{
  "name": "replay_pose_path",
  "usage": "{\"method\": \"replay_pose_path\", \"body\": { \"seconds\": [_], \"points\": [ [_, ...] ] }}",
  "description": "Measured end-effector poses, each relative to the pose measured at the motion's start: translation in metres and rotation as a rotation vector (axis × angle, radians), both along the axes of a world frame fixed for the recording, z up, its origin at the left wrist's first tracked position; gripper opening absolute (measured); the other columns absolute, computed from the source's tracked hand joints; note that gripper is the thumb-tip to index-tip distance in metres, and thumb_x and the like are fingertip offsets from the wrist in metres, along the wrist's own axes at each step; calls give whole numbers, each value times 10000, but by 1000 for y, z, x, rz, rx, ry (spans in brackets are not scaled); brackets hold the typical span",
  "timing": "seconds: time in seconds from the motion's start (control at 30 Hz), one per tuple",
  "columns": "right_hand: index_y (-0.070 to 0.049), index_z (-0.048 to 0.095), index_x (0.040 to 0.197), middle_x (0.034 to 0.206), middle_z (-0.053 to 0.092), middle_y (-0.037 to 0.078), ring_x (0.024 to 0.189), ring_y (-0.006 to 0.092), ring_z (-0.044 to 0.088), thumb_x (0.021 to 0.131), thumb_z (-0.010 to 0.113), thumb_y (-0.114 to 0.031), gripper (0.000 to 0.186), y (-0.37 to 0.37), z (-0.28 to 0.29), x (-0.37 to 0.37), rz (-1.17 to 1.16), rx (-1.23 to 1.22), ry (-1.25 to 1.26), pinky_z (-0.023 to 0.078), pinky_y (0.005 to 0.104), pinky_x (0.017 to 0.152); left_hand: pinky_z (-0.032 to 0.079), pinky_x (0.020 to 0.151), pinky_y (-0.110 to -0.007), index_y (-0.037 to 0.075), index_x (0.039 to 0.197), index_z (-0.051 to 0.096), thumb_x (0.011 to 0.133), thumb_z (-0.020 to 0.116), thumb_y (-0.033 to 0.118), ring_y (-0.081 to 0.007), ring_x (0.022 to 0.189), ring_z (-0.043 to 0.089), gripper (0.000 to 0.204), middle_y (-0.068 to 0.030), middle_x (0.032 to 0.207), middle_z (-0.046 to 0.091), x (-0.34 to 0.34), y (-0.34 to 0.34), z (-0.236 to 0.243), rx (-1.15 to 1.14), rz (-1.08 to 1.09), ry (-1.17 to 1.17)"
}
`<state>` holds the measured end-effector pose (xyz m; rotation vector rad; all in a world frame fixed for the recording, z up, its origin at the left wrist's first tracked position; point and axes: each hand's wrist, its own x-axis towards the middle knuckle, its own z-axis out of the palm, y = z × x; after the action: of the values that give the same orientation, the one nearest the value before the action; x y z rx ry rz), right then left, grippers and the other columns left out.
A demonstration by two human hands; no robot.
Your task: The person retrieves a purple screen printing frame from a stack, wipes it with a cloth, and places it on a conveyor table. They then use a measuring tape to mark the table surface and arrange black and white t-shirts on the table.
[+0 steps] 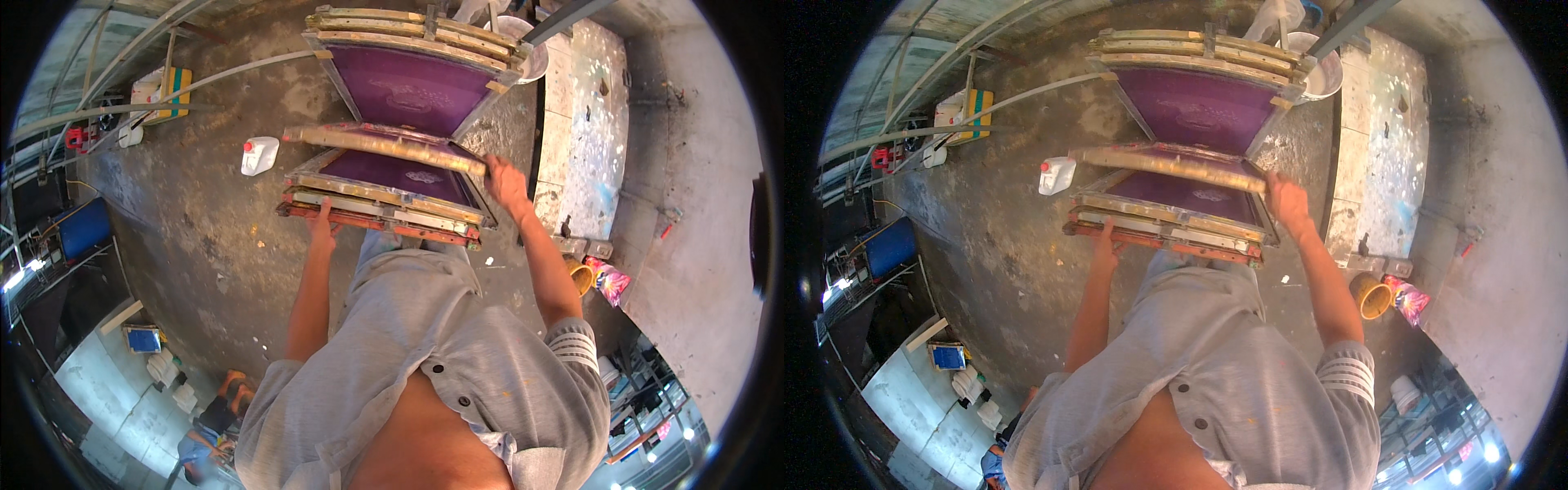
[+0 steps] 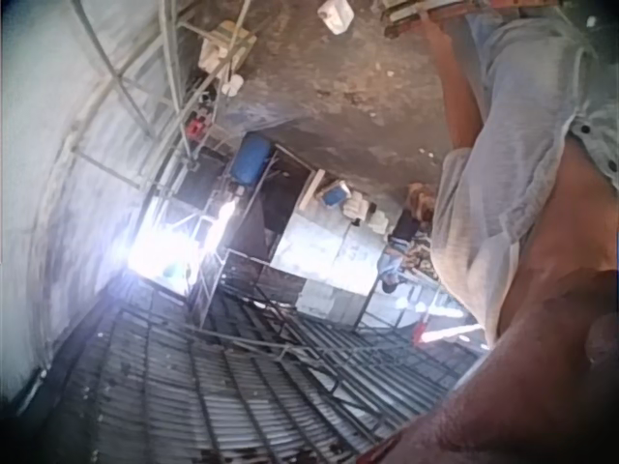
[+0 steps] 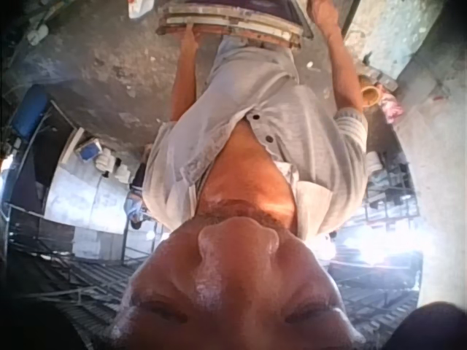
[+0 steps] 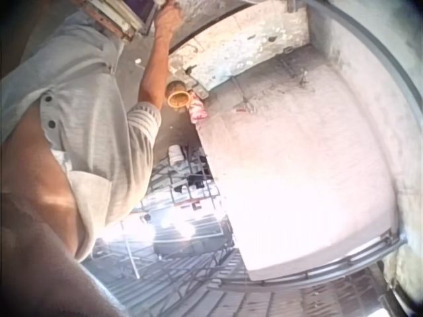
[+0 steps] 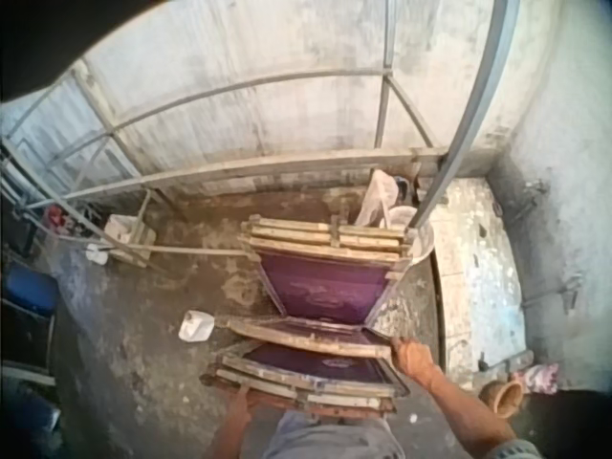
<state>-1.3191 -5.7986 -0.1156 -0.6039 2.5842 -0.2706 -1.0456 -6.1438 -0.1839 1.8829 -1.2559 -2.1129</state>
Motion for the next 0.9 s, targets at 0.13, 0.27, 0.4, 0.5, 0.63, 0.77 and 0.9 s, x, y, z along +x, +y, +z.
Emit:
{"method": "replay_pose_path", "body": {
  "seconds": [0.13,0.27,0.4,0.5,0.63,0.77,0.9],
  "points": [
    [-89,640,1101,1096,622,143,1065,331,591,775,607,-119,329,11,-5,49,65,-33,-65,516,449,850,487,802,-477,173,1402,286,801,757,420,-264,1151,513,803,-84,1318,476,6,-3,-3,17,-1,-10],
    [-79,654,1084,1102,617,131,1088,316,578,756,623,-110,331,10,-5,69,-28,-60,-68,506,417,891,501,770,-474,182,1381,316,809,760,394,-244,1124,532,755,-72,1289,502,10,-2,1,8,17,-7],
    [-72,663,1094,1118,612,124,1096,305,574,742,643,-100,354,11,-15,74,-37,-44,-63,498,390,911,518,735,-453,180,1349,350,811,762,381,-222,1057,565,707,-60,1228,541,11,1,7,10,21,15],
    [-61,663,1091,1116,610,125,1096,307,569,734,645,-91,358,8,-9,76,-33,-48,-65,492,389,920,530,714,-438,173,1325,379,810,762,380,-210,1013,583,675,-54,1178,569,15,0,7,17,19,15],
    [-57,662,1043,1088,606,138,1095,320,563,745,627,-78,301,11,-12,77,-18,-87,-44,493,405,911,541,696,-424,157,1292,421,811,763,375,-198,990,595,629,-50,1142,586,15,1,10,6,6,29],
    [-50,657,1064,1101,604,142,1093,318,565,739,637,-87,328,11,-9,75,-7,-80,-60,486,397,926,542,691,-424,145,1272,439,809,767,369,-195,989,596,610,-54,1133,588,15,4,11,-5,23,12],
    [-30,620,1173,1180,594,182,1129,348,554,732,683,-135,458,21,-17,65,83,-141,-212,461,397,972,541,688,-424,141,1272,434,815,762,360,-197,995,593,603,-51,1130,588,18,5,12,7,46,0]
  ]
}}
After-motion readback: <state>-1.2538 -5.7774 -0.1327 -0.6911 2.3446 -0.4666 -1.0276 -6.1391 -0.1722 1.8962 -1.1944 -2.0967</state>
